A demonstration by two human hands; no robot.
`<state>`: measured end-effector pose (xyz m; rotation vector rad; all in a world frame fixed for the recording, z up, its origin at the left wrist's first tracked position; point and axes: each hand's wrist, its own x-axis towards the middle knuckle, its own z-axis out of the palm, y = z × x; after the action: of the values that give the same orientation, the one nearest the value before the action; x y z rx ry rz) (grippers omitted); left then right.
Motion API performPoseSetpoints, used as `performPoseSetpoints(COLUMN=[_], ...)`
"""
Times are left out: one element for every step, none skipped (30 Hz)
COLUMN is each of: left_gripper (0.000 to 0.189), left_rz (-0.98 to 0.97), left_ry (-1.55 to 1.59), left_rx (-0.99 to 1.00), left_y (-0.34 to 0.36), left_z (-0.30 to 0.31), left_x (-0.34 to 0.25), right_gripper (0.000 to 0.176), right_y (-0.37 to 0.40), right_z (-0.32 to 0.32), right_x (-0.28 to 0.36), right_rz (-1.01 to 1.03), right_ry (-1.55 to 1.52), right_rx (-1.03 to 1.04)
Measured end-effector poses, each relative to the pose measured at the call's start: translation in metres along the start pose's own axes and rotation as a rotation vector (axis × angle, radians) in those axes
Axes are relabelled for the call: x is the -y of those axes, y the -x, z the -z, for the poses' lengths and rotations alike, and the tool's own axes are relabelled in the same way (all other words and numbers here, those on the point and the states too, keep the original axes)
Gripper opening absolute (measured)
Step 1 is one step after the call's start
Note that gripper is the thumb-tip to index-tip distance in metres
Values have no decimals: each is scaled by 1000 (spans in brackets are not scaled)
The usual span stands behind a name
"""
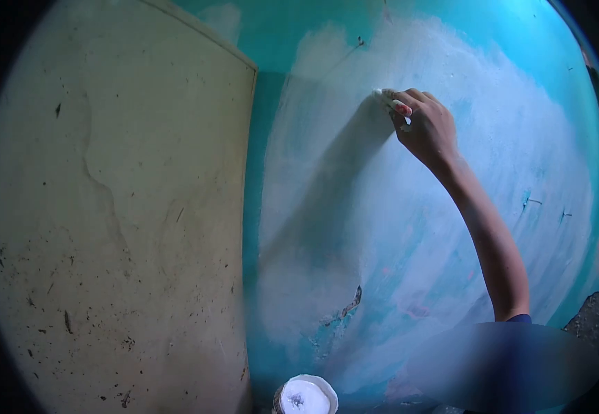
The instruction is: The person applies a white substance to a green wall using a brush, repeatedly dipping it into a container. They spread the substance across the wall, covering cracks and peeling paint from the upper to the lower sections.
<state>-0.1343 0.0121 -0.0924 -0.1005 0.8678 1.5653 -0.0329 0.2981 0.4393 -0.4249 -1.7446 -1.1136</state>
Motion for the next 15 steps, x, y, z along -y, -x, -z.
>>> performPoseSetpoints(left_gripper=[35, 35, 34, 33, 30, 30, 30, 30, 33, 33, 34, 34, 36, 36, 37], left_rz=[-90, -77, -21, 33, -31, -23, -21, -18, -10, 1, 54, 104, 11, 18, 9], left_ry=[-185, -187, -110, -31, -155, -156, -133, -110, -85, -84, 16, 118, -53, -55, -80], left_rx=[-40, -57, -15, 28, -43, -54, -48, -41, -35, -43, -37, -29, -21, -26, -21], left_y=[16, 12, -2, -7, 3, 0, -8, -12, -10, -7, -6, -4, -1, 0, -2], left_z=[-5, 7, 24, 35, 30, 39, 50, 59, 58, 56, 53, 52, 52, 52, 53], left_x=[-6, -4, -1, 2, -1, 0, 4, 7, 5, 0, -6, -8, -4, -2, 0], right_gripper=[18, 28, 35, 37, 40, 42, 41, 40, 39, 37, 34, 32, 32, 29, 26], right_y=[11, 31, 60, 93, 130, 167, 197, 225, 244, 262, 270, 275, 275, 257, 239], right_z=[0, -5, -13, -20, -24, -28, -19, -14, -7, -4, -2, 0, 0, 2, 1], right_x=[11, 20, 29, 47, 65, 88, 110, 130, 147, 160, 168, 173, 168, 159, 148], right_rz=[-36, 32, 145, 241, 346, 362, 369, 383, 372, 349, 285, 222, 220, 112, 1], right_ry=[32, 74, 96, 158, 177, 146, 80, 43, -32, -74, -146, -216, -218, -280, -342], right_rx=[30, 40, 13, -32, -78, -46, 43, 113, 215, 324, 397, 466, 472, 518, 565])
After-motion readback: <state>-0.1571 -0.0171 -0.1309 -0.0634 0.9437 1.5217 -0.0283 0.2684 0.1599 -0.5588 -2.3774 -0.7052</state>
